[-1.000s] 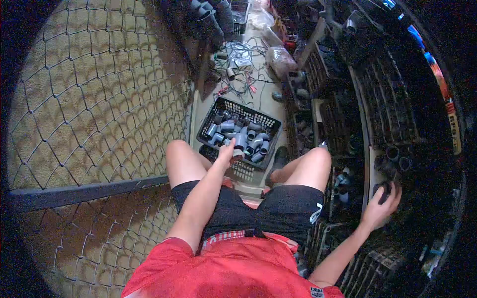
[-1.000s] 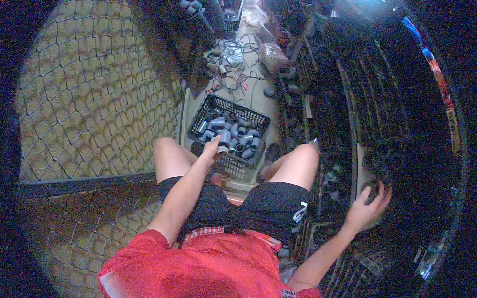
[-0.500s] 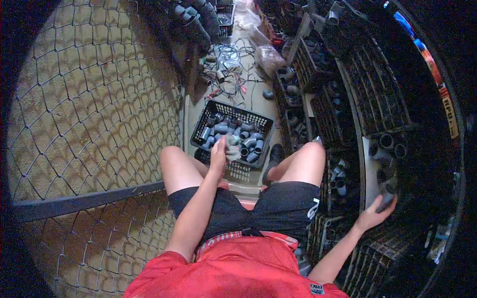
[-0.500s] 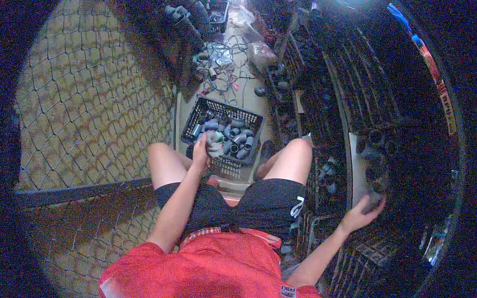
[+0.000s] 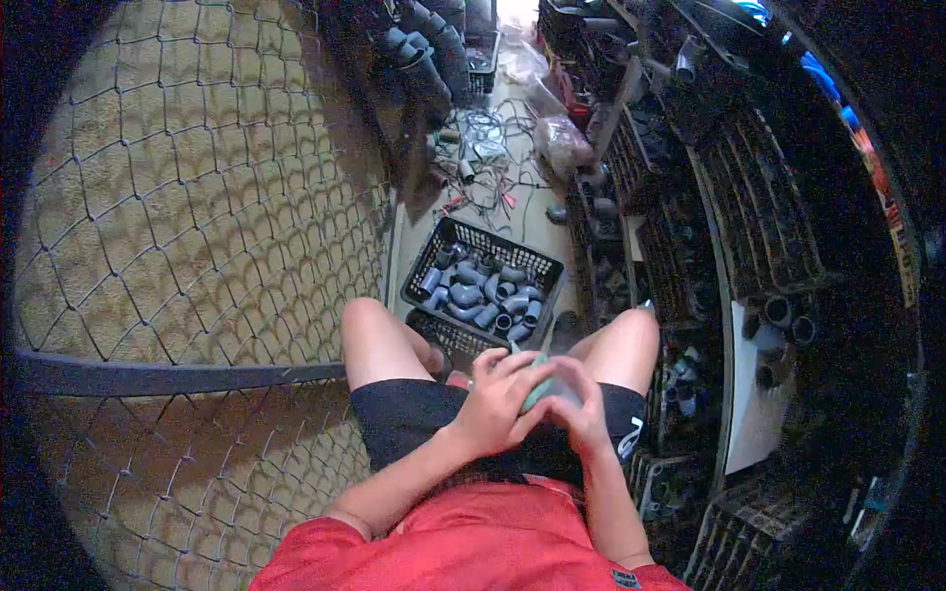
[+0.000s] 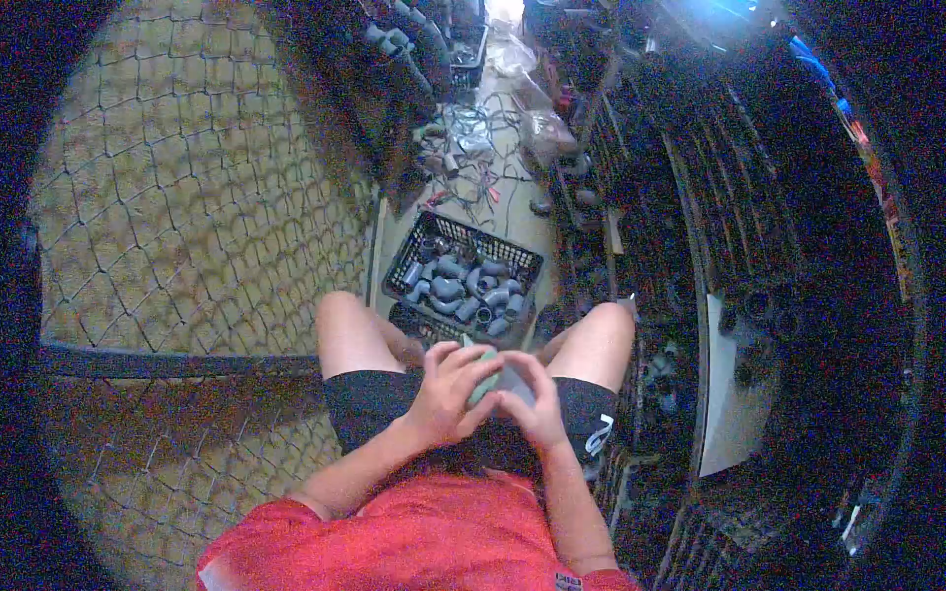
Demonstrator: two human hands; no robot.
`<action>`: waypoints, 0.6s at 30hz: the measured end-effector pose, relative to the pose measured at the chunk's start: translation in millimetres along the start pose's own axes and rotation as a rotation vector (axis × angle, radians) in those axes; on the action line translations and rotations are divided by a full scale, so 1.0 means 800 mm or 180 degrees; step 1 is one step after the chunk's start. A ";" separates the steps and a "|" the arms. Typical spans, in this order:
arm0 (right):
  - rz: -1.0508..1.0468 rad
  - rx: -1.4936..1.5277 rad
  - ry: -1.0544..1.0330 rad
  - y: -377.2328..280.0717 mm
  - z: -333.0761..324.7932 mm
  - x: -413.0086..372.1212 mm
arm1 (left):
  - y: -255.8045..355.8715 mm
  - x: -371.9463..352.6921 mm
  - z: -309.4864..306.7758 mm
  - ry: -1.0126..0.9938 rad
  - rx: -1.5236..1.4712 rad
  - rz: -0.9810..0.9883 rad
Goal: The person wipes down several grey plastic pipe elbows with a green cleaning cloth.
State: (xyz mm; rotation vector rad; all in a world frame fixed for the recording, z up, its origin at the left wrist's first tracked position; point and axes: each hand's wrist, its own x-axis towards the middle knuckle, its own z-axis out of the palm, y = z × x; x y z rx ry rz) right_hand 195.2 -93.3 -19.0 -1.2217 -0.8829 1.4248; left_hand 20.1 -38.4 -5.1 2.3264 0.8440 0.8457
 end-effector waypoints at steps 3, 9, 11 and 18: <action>-0.0236 -0.1115 -0.0849 0.003 -0.004 0.007 | -0.005 0.003 -0.026 -0.0713 -0.0611 -0.0178; 0.0726 -0.0676 -0.1223 -0.001 -0.008 0.020 | -0.027 0.010 -0.015 -0.1093 -0.1300 -0.0462; 0.0578 -0.0353 -0.1008 0.015 0.014 0.017 | -0.059 0.004 0.010 -0.0808 -0.0653 -0.0245; 0.0247 0.2612 0.0442 0.005 0.068 0.038 | -0.021 0.050 0.014 0.1579 -0.1651 -0.1842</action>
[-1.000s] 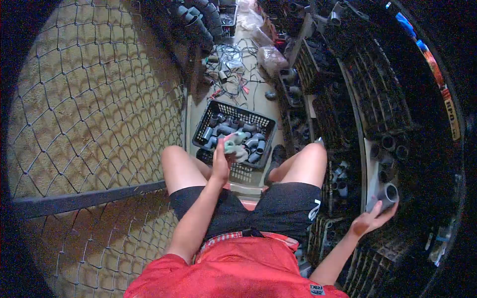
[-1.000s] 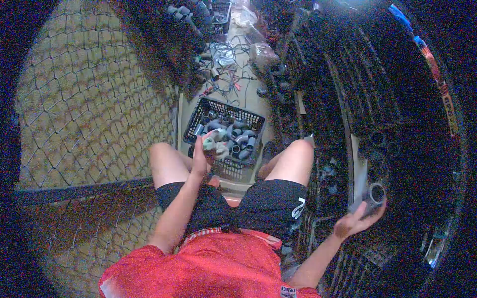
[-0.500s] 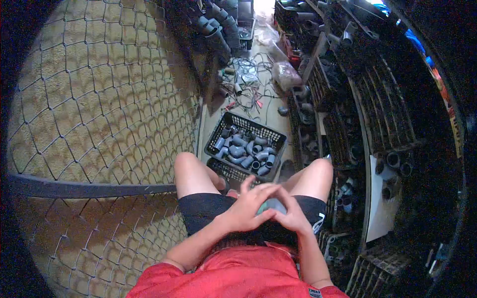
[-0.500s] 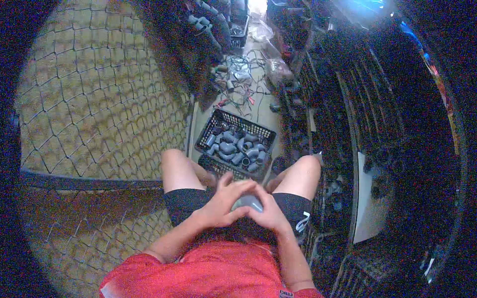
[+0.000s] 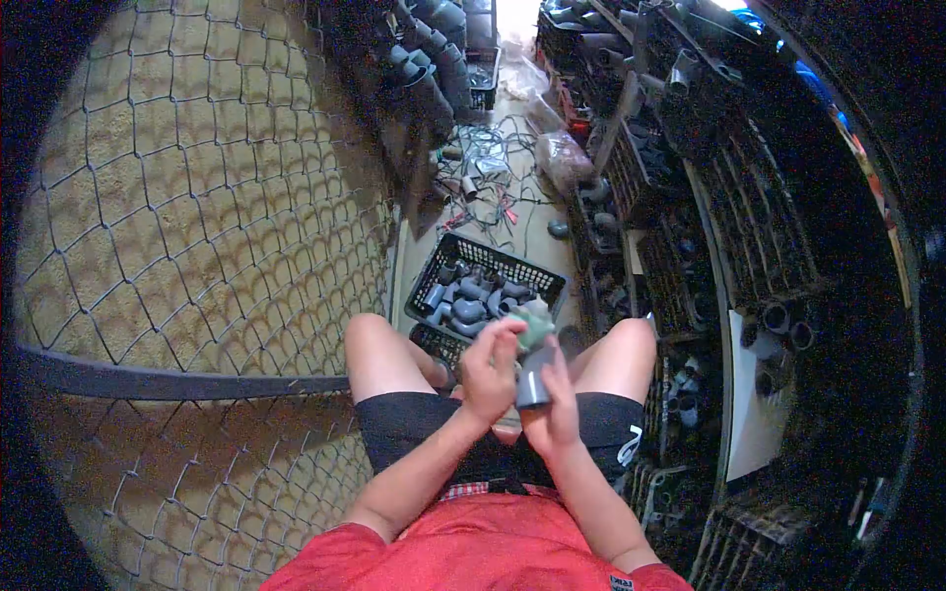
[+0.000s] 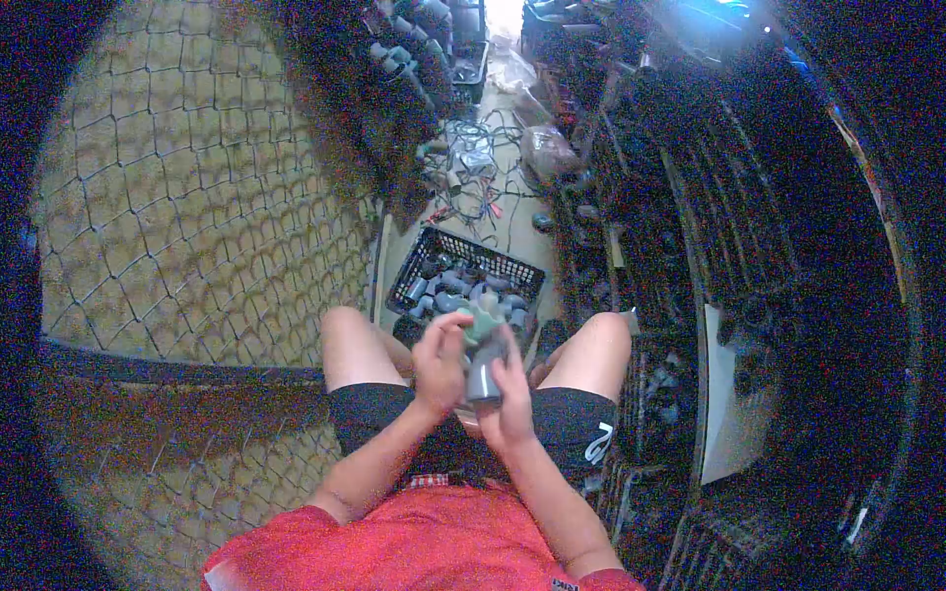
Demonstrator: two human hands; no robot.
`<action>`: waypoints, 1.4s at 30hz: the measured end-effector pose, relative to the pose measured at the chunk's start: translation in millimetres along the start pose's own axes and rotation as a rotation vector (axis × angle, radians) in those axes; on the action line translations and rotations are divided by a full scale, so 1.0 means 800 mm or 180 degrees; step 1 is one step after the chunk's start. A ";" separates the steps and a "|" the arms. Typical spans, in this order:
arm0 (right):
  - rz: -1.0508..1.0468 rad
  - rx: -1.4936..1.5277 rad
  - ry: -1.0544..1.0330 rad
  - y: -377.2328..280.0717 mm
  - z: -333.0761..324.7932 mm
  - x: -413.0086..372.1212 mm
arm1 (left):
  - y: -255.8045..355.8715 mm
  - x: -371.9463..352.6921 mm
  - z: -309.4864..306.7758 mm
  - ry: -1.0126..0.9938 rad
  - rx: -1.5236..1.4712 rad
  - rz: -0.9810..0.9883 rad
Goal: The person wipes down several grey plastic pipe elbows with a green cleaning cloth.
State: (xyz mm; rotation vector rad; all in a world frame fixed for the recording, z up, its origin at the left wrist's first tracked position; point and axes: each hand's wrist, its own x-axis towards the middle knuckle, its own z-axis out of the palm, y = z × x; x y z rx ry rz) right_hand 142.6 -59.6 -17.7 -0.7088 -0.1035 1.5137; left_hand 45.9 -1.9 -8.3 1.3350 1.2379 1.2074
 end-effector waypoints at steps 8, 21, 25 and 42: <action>-0.1056 -0.1245 0.0130 -0.021 0.015 0.030 | 0.013 -0.009 0.001 -0.1124 0.0851 0.1284; 0.0249 0.0858 -0.0388 -0.022 0.051 0.022 | 0.033 0.022 -0.034 -0.1606 0.0781 0.1558; -0.0226 0.0614 -0.0441 -0.017 0.020 0.027 | 0.019 0.027 -0.053 -0.1540 0.1358 0.2020; -0.0744 -0.0106 -0.0191 -0.032 -0.008 0.018 | -0.003 -0.027 -0.033 -0.1902 0.1328 0.0219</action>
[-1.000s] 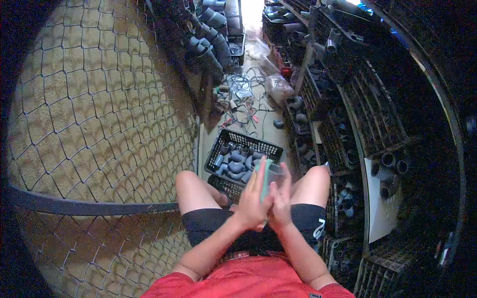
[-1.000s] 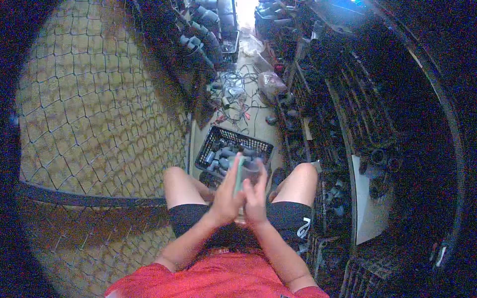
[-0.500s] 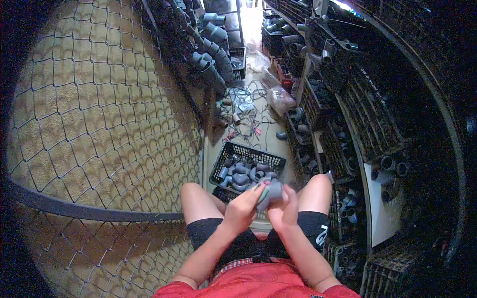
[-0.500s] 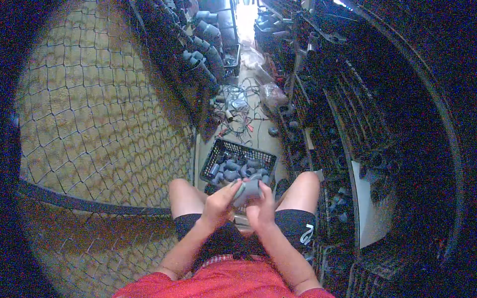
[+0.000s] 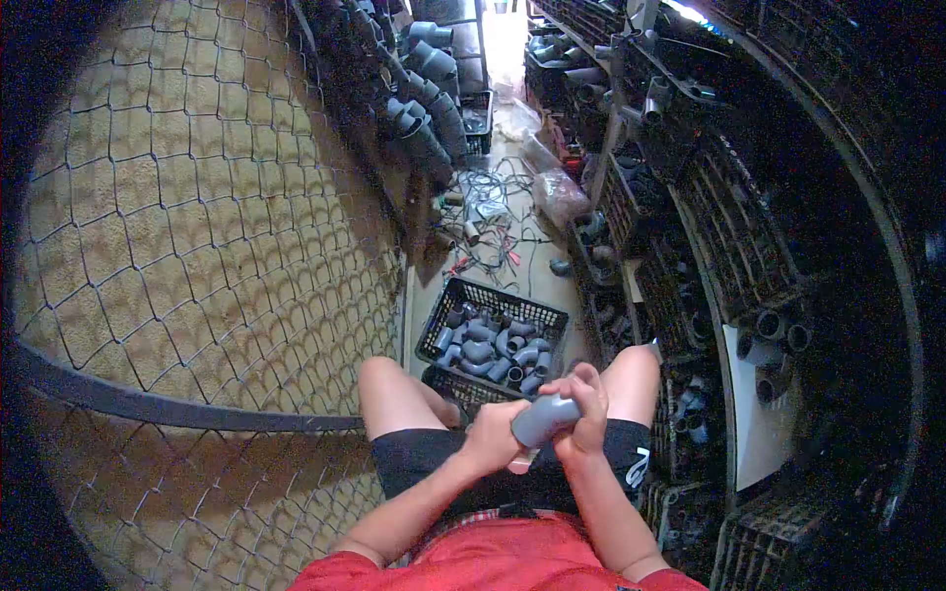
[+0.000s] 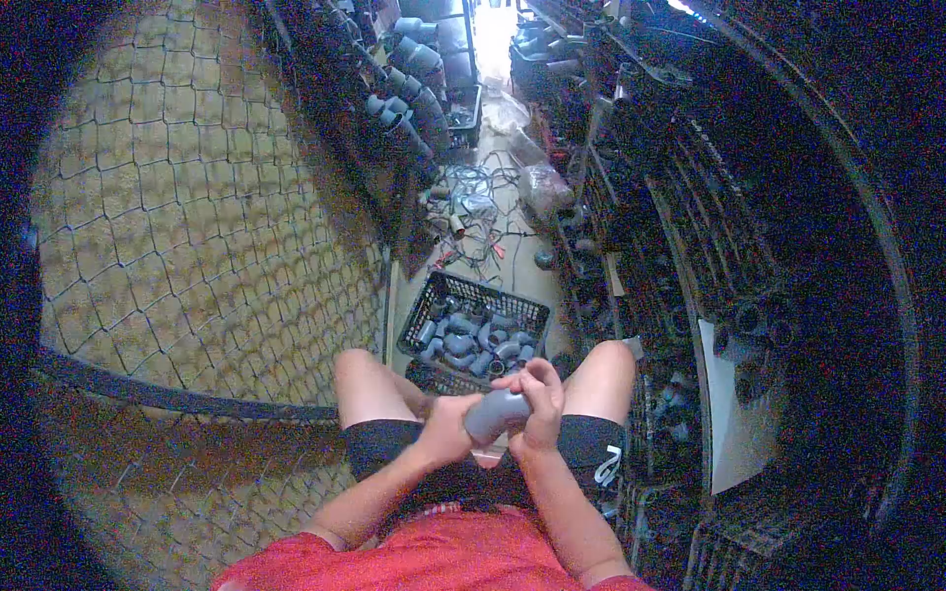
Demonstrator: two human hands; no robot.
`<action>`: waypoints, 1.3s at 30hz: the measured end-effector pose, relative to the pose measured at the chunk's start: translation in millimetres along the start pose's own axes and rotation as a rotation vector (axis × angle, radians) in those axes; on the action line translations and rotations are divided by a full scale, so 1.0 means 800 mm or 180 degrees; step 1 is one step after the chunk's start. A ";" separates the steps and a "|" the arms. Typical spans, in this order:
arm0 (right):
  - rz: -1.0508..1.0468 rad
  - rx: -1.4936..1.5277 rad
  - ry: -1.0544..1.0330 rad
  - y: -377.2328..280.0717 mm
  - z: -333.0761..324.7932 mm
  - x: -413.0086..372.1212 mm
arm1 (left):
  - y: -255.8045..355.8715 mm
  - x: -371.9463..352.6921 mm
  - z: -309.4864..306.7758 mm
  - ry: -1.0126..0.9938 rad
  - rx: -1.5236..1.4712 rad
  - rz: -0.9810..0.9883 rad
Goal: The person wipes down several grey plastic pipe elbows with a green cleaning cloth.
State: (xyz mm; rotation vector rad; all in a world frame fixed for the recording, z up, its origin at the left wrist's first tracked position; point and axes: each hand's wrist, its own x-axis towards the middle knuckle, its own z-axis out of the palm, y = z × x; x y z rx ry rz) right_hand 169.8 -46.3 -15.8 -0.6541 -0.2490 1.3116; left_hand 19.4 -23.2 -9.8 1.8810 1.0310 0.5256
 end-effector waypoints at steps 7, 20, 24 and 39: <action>-0.0719 -0.2955 -0.0642 -0.034 -0.009 0.002 | -0.034 0.007 0.005 -0.0309 -0.1278 -0.0710; -0.2382 -0.7366 0.3347 -0.342 -0.270 -0.078 | -0.315 0.106 0.071 0.0697 -0.1345 -0.2342; -0.2410 -0.6917 0.3478 -0.328 -0.280 -0.069 | -0.276 0.106 0.057 0.0649 -0.1968 -0.2139; -0.3502 -0.4154 0.3424 -0.321 -0.230 -0.086 | -0.269 0.085 0.065 0.0665 -0.1197 -0.1731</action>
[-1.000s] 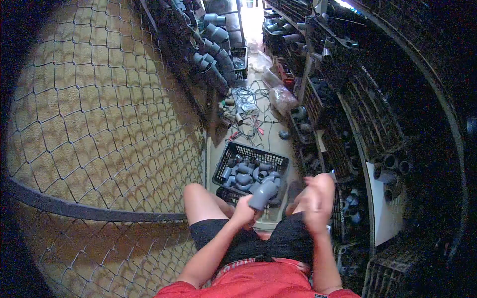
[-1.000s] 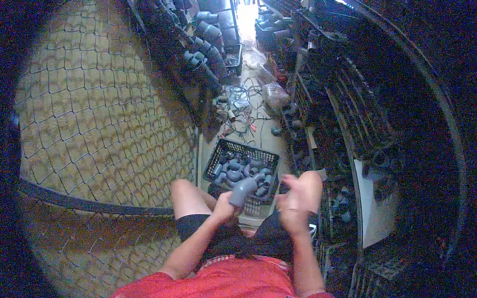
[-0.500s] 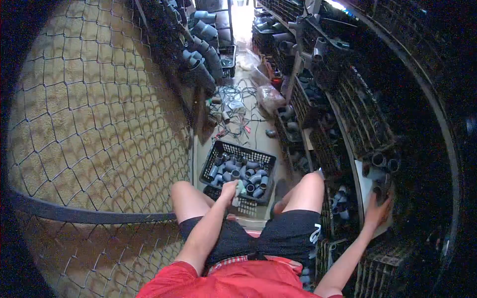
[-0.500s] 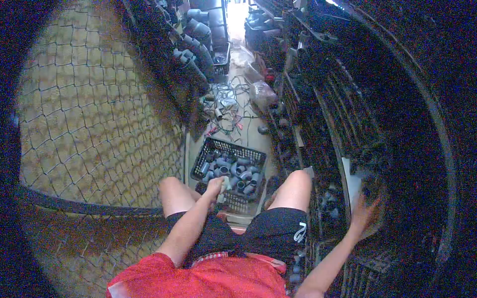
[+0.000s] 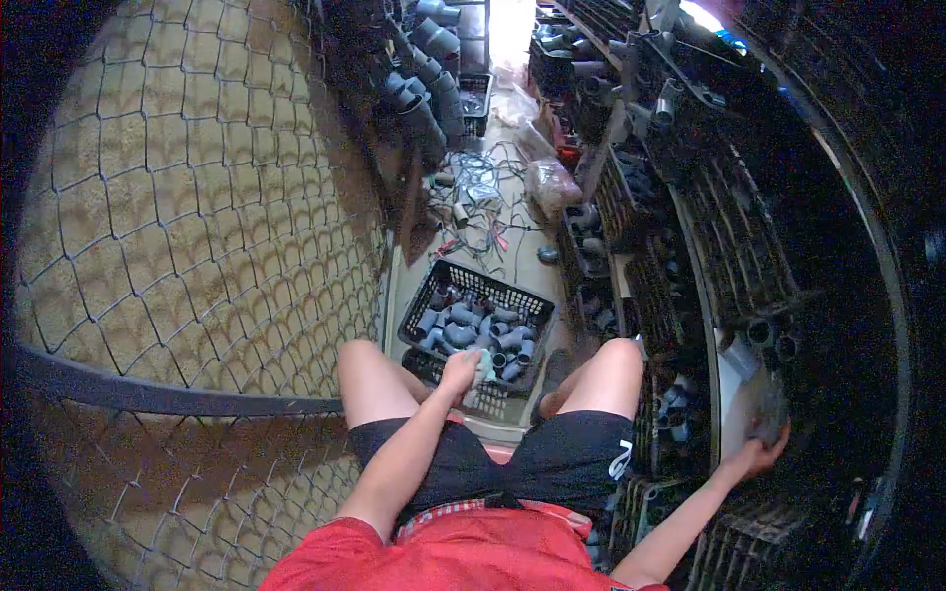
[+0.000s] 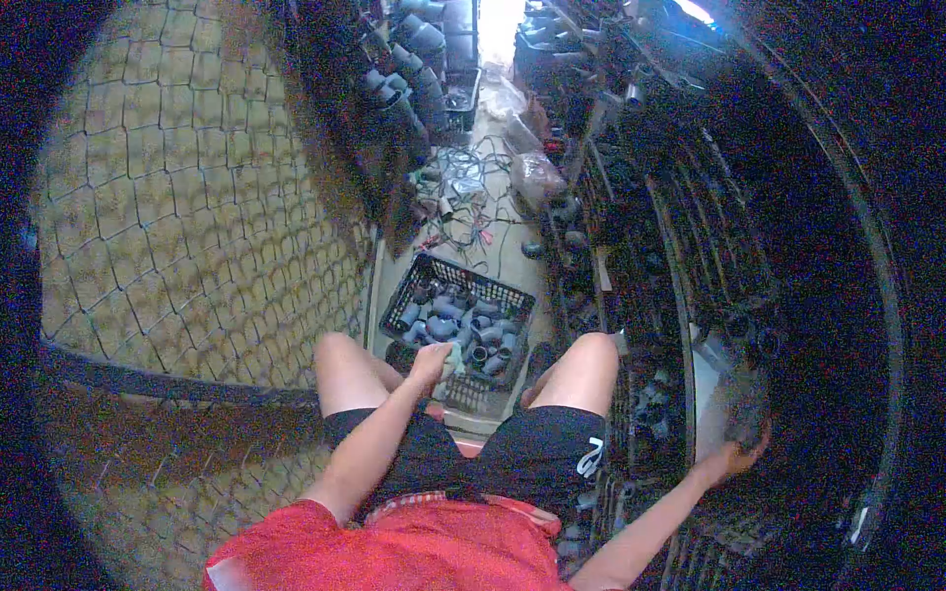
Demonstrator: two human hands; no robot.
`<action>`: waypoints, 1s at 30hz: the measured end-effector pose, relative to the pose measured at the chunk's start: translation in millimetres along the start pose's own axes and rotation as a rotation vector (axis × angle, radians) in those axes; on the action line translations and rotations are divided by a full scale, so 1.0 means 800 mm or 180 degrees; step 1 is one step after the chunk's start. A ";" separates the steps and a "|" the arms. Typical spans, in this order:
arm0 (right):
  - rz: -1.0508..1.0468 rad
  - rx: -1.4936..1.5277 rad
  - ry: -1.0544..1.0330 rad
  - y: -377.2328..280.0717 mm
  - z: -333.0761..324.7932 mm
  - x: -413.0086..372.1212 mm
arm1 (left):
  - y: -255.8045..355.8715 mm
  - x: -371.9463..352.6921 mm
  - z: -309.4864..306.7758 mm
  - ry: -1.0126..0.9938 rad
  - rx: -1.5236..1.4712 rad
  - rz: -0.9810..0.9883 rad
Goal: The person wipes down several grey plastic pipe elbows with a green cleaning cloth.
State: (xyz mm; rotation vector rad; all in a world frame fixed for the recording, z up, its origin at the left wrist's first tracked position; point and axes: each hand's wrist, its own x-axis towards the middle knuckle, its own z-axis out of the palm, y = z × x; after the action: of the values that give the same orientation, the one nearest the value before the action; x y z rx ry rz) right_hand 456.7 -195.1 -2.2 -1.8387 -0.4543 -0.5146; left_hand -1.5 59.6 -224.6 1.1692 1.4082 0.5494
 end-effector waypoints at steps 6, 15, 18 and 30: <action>0.0620 0.1730 0.0217 -0.088 0.006 -0.037 | 0.050 -0.042 0.021 0.0490 -0.0527 0.0446; 0.1670 0.2404 -0.4256 -0.149 0.074 -0.227 | 0.226 -0.194 0.070 -0.0336 0.0020 0.2729; 0.3005 0.4237 -0.4693 -0.188 0.075 -0.250 | 0.219 -0.193 0.058 -0.0061 0.0573 0.3063; 0.3333 0.3306 -0.3934 -0.115 0.098 -0.308 | 0.165 -0.176 0.069 0.0146 -0.0776 0.1013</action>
State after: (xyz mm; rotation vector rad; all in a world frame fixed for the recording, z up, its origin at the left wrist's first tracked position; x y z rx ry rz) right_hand 211.8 -106.2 -89.4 -0.9052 -0.3437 1.4017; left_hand 70.3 -28.2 -59.1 1.1930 1.1602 0.9496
